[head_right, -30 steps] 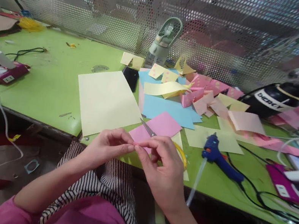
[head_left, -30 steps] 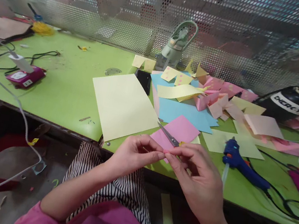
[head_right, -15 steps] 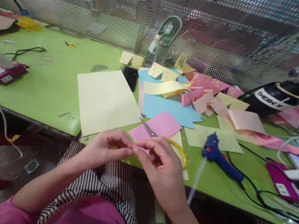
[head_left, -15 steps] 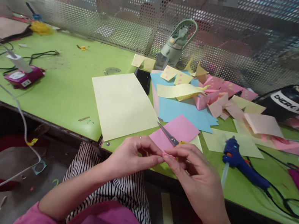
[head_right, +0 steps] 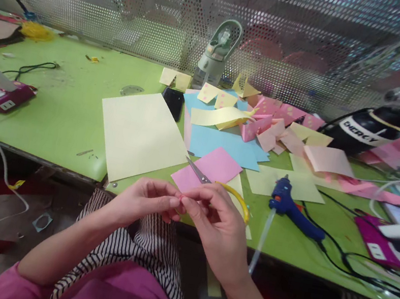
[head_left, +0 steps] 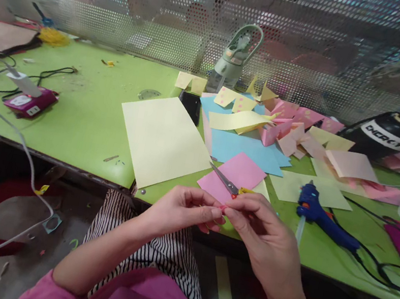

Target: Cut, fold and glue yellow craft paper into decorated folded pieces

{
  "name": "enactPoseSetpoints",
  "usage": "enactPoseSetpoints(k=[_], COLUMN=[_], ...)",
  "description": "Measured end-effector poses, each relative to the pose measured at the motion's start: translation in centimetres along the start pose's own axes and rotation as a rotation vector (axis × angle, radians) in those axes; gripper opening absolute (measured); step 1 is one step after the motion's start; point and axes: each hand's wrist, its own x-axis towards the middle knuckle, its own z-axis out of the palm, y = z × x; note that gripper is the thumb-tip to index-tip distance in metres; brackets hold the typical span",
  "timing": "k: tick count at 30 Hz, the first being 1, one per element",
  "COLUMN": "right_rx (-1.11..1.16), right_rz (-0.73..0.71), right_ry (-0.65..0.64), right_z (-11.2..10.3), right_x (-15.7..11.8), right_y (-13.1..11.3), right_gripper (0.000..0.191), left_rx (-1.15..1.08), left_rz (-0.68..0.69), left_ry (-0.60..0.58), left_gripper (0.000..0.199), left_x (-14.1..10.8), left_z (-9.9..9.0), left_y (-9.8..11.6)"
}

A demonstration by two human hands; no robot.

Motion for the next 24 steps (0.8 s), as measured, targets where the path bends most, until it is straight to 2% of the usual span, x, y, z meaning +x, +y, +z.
enactPoseSetpoints(k=[5, 10, 17, 20, 24], right_rx=[0.033, 0.145, 0.195, 0.224, 0.335], right_rz=[0.006, 0.038, 0.036, 0.091, 0.207], right_ry=[0.001, -0.044, -0.081, -0.076, -0.028], right_z=[-0.03, -0.05, -0.16, -0.07, 0.39], right_x=[-0.10, -0.40, -0.45, -0.53, -0.71], right_y=[0.09, 0.32, 0.64, 0.57, 0.51], right_gripper=[0.015, 0.012, 0.009, 0.011, 0.015], left_rx=[-0.081, -0.154, -0.139, -0.110, -0.094], left_rz=[-0.017, -0.099, -0.138, -0.092, 0.092], left_ry=[-0.078, -0.164, -0.199, -0.155, 0.020], left_gripper=[0.032, 0.028, 0.030, 0.032, 0.035], left_x=[0.13, 0.21, 0.05, 0.01, -0.08], left_z=[-0.27, -0.67, -0.65, -0.44, 0.22], left_y=[-0.25, -0.39, -0.30, -0.54, -0.99])
